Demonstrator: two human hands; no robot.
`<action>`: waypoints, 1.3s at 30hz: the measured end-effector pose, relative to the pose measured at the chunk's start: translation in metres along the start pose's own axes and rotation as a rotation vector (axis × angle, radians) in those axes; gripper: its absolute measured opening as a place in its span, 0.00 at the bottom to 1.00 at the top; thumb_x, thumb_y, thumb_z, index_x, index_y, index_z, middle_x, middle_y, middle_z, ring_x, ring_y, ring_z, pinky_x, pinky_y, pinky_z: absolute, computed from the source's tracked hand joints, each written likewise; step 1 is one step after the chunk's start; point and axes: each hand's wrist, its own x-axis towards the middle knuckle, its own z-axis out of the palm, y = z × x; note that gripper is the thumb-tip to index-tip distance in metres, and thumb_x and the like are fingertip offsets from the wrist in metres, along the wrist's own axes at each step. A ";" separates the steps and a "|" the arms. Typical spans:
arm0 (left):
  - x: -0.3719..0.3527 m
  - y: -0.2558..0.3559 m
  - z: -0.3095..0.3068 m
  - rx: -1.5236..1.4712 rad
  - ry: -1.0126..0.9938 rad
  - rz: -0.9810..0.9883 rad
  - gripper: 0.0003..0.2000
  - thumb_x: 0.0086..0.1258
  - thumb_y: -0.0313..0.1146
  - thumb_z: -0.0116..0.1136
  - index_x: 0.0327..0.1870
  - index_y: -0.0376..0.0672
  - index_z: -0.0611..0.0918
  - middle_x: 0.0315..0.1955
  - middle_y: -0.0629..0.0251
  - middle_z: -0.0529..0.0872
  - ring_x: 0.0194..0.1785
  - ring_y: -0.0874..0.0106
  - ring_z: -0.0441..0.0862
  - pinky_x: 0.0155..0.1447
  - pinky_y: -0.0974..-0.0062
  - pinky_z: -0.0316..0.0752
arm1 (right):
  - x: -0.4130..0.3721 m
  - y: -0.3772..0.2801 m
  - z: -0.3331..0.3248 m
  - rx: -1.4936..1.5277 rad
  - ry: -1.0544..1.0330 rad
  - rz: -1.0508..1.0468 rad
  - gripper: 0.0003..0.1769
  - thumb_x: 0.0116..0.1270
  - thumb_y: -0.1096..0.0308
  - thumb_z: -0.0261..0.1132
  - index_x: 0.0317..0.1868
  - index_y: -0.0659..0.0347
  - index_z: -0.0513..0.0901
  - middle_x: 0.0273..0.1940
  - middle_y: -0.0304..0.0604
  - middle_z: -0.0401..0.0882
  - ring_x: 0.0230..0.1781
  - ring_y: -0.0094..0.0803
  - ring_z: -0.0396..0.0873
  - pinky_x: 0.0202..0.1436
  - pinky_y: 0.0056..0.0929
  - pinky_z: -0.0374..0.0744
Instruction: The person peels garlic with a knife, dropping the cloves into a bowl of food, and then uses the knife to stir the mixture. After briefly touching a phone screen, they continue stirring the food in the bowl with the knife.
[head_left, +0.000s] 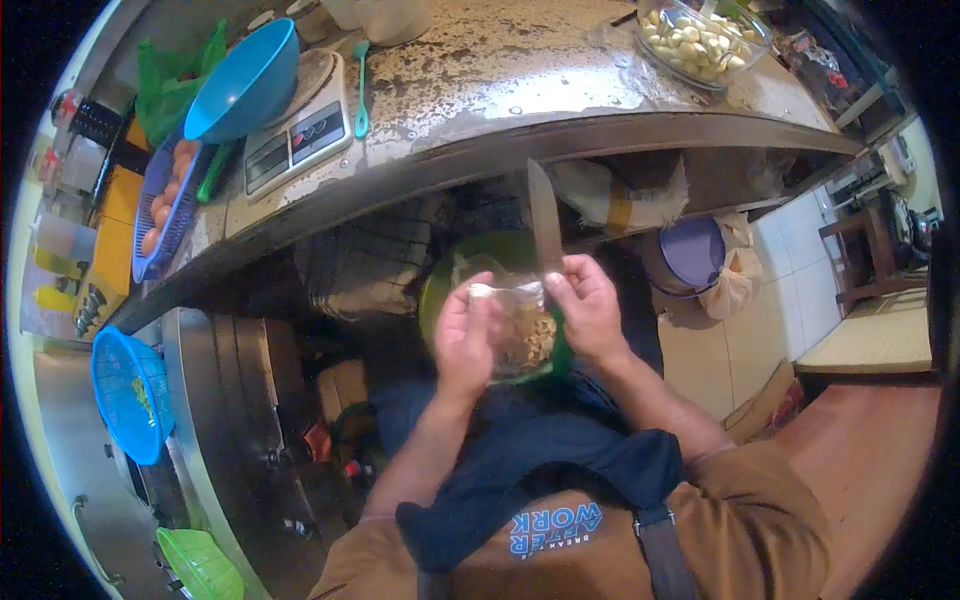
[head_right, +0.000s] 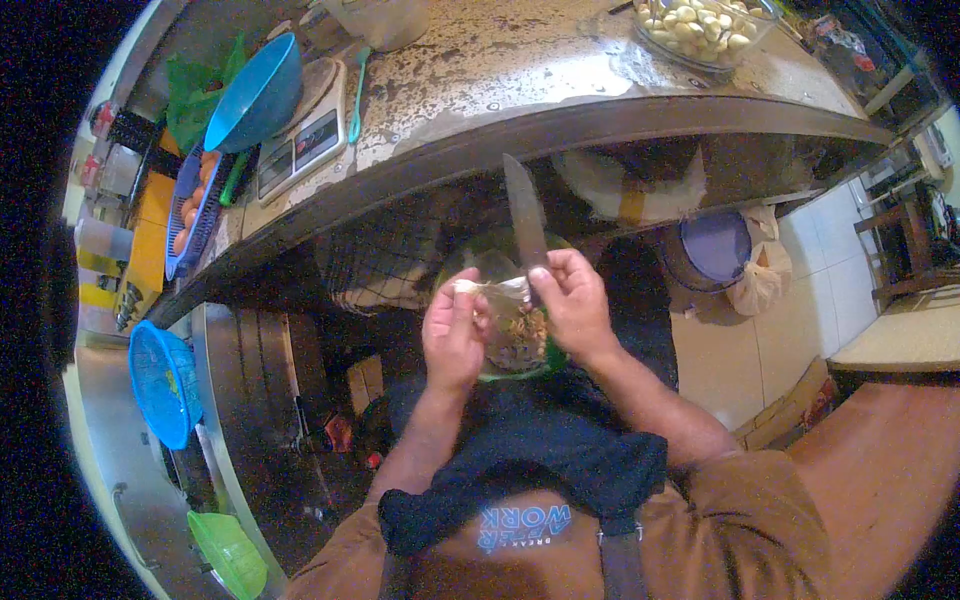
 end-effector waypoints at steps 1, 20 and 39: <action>0.004 0.002 -0.004 0.060 -0.001 0.020 0.14 0.74 0.35 0.51 0.56 0.42 0.73 0.28 0.73 0.78 0.27 0.86 0.70 0.30 0.89 0.65 | 0.000 -0.001 -0.006 -0.054 0.020 -0.013 0.06 0.69 0.73 0.58 0.43 0.65 0.73 0.34 0.37 0.79 0.32 0.18 0.76 0.36 0.20 0.77; 0.009 0.003 -0.019 0.385 -0.119 -0.020 0.12 0.75 0.34 0.46 0.54 0.45 0.75 0.31 0.77 0.77 0.28 0.88 0.66 0.31 0.89 0.62 | -0.004 0.033 -0.038 -0.861 -0.352 -0.029 0.19 0.59 0.69 0.67 0.49 0.64 0.72 0.37 0.53 0.81 0.40 0.43 0.82 0.43 0.36 0.77; 0.017 -0.009 -0.043 0.367 -0.052 -0.131 0.05 0.69 0.30 0.48 0.41 0.45 0.78 0.26 0.75 0.78 0.24 0.86 0.69 0.28 0.86 0.63 | -0.002 0.009 -0.024 -0.736 -0.194 -0.101 0.32 0.55 0.63 0.71 0.61 0.58 0.72 0.41 0.52 0.83 0.34 0.37 0.83 0.41 0.32 0.79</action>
